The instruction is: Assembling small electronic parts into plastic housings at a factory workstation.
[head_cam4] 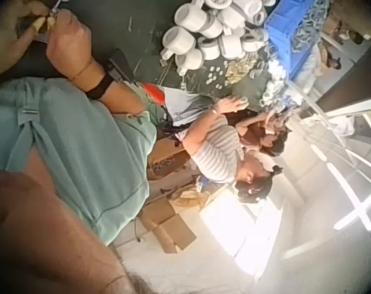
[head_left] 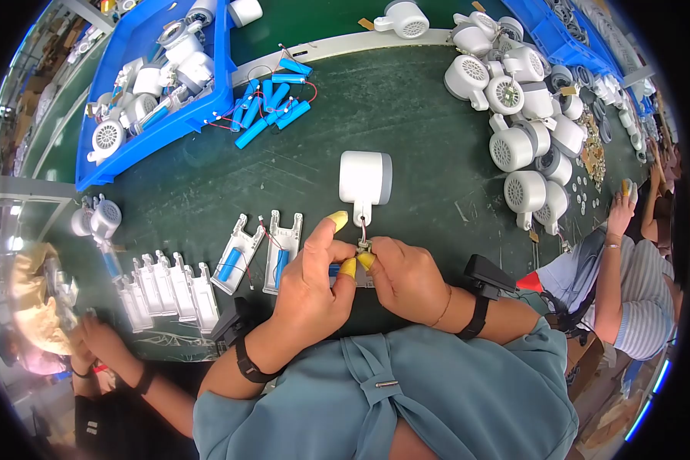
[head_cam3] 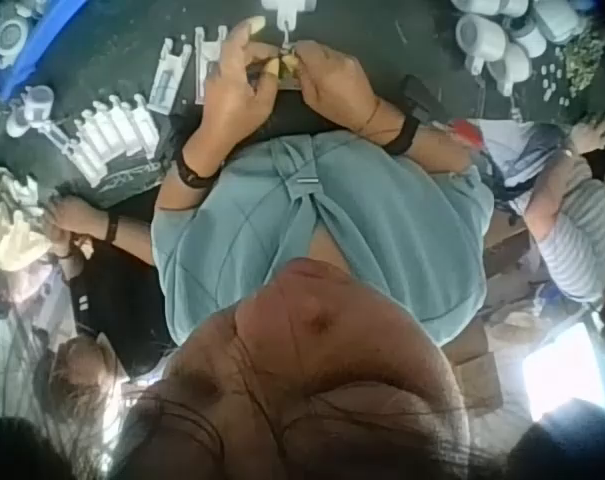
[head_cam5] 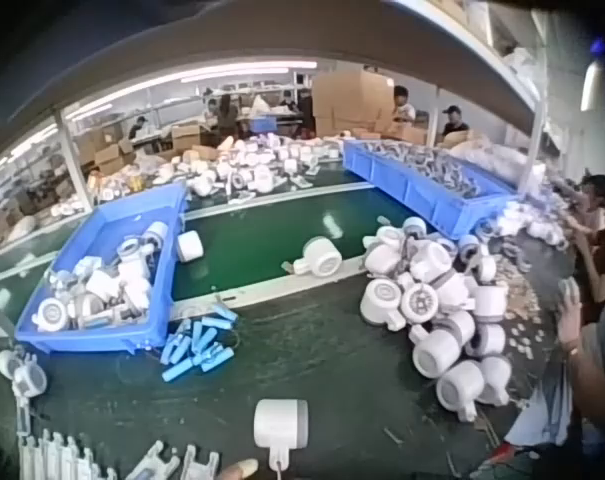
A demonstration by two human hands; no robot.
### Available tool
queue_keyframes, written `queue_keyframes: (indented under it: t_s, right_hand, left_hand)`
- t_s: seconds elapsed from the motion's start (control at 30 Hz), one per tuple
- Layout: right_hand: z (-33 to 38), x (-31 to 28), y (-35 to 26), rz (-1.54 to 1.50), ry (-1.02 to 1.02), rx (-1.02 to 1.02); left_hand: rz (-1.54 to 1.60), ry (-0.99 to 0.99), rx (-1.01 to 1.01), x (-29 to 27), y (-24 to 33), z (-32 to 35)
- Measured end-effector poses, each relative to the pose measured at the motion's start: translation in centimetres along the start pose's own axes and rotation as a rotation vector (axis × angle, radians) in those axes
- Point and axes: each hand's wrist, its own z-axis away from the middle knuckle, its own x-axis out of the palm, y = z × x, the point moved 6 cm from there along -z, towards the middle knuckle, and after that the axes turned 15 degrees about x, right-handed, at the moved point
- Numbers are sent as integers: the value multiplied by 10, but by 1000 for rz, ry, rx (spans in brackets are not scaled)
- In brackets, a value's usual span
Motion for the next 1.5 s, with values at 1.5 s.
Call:
queue_keyframes:
  t_s: [1.5]
  right_hand:
    - [-2,-2,-2,-84,-5,-8]
  left_hand:
    - [-72,-22,-87,0,-5,-8]
